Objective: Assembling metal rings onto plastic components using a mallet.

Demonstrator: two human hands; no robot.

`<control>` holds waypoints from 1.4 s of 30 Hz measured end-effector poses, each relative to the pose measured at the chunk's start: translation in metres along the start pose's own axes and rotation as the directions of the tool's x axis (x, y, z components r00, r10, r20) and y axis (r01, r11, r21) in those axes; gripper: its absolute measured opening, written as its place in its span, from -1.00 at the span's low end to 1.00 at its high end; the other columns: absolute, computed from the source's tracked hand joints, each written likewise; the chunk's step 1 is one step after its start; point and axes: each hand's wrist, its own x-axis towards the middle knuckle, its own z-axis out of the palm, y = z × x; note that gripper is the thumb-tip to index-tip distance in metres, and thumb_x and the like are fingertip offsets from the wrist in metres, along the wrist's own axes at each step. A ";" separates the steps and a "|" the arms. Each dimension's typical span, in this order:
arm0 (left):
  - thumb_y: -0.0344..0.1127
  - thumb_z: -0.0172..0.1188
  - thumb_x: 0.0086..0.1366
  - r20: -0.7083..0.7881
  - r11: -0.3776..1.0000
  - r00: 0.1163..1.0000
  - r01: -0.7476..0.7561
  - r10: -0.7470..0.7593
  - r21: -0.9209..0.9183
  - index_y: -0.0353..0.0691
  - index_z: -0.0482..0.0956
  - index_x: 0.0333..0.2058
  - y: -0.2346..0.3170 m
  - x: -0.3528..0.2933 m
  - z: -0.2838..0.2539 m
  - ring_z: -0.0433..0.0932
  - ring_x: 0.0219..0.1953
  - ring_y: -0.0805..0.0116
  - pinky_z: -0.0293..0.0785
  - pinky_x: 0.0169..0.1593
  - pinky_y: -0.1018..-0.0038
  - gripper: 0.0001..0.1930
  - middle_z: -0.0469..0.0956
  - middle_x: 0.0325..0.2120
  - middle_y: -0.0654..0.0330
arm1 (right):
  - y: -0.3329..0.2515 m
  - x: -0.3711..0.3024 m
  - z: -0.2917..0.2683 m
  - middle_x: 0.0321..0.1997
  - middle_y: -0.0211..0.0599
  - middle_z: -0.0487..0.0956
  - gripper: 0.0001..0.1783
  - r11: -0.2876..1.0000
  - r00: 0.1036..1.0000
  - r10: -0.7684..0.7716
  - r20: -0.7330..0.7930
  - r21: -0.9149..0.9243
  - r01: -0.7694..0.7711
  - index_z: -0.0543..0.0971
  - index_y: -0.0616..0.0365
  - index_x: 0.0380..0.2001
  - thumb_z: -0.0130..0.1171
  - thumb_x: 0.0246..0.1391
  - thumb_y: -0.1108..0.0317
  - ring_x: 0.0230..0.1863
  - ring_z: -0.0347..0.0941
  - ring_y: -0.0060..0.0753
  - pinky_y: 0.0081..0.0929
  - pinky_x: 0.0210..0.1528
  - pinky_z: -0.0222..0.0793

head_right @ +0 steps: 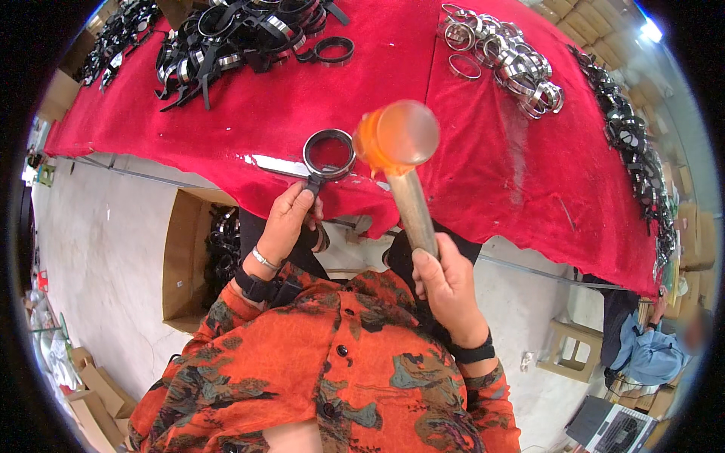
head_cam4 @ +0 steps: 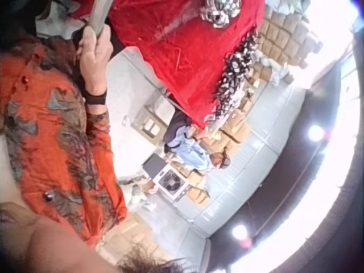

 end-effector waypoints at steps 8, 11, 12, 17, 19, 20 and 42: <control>-0.17 -0.06 0.41 -0.054 0.999 0.998 -0.024 0.026 0.035 -0.23 0.43 -0.41 0.001 0.000 0.005 0.36 -0.55 0.61 0.29 -0.50 0.62 -0.72 0.46 -0.58 0.34 | -0.015 0.003 0.000 -0.60 -0.52 0.38 -0.73 0.948 1.000 -0.007 0.026 -0.319 0.015 0.42 0.20 -0.23 -0.01 0.25 0.19 -0.63 0.28 -0.70 -0.67 -0.60 0.21; -0.17 -0.05 0.40 -0.063 1.000 0.998 -0.016 0.018 0.027 -0.23 0.43 -0.42 -0.002 -0.002 0.003 0.33 -0.58 0.62 0.26 -0.52 0.62 -0.72 0.45 -0.60 0.35 | -0.028 0.002 0.001 -0.60 -0.49 0.39 -0.74 0.969 0.995 0.098 0.017 -0.230 -0.092 0.43 0.20 -0.23 -0.01 0.24 0.20 -0.63 0.30 -0.69 -0.65 -0.60 0.23; -0.14 -0.06 0.41 -0.052 0.999 0.998 -0.014 0.016 0.036 -0.23 0.44 -0.38 -0.003 -0.002 0.002 0.35 -0.57 0.62 0.29 -0.50 0.64 -0.71 0.46 -0.57 0.34 | -0.033 0.001 0.003 -0.59 -0.50 0.39 -0.74 0.968 1.000 -0.001 0.011 -0.249 0.003 0.43 0.20 -0.23 0.00 0.24 0.20 -0.62 0.30 -0.71 -0.66 -0.60 0.23; -0.11 -0.07 0.42 -0.033 0.999 0.999 -0.017 0.019 0.045 -0.22 0.45 -0.34 -0.001 -0.002 0.003 0.36 -0.56 0.65 0.30 -0.50 0.67 -0.70 0.46 -0.54 0.35 | -0.038 0.014 0.021 -0.55 -0.05 0.46 -0.69 0.718 0.956 -0.249 0.157 -0.633 0.291 0.40 0.27 -0.22 0.08 0.18 0.21 -0.54 0.45 -0.02 -0.31 -0.48 0.33; -0.10 -0.07 0.42 -0.039 0.999 0.999 -0.017 0.018 0.031 -0.22 0.46 -0.33 -0.004 0.001 0.002 0.35 -0.56 0.66 0.29 -0.51 0.69 -0.70 0.46 -0.54 0.37 | -0.031 0.029 0.022 -0.52 0.11 0.44 -0.69 0.713 0.963 -0.161 0.214 -0.649 0.263 0.39 0.28 -0.26 0.11 0.16 0.21 -0.42 0.42 0.25 -0.18 -0.39 0.33; -0.10 -0.07 0.42 -0.042 0.999 0.999 -0.021 0.022 0.027 -0.22 0.46 -0.33 -0.003 0.001 0.004 0.35 -0.56 0.66 0.29 -0.51 0.69 -0.70 0.46 -0.54 0.37 | -0.036 0.031 0.023 -0.53 0.09 0.44 -0.69 0.726 0.968 -0.161 0.193 -0.641 0.249 0.39 0.28 -0.28 0.11 0.17 0.21 -0.44 0.42 0.22 -0.19 -0.41 0.33; -0.15 0.03 0.36 -0.113 0.998 0.994 0.010 -0.004 0.058 -0.27 0.43 -0.47 0.006 0.000 0.006 0.38 -0.55 0.53 0.33 -0.44 0.52 -0.69 0.45 -0.63 0.28 | -0.052 0.093 0.039 -0.65 -0.41 0.35 -0.65 0.901 0.992 0.062 0.110 -0.434 -0.008 0.39 0.17 -0.40 0.00 0.25 0.08 -0.68 0.30 -0.63 -0.57 -0.67 0.21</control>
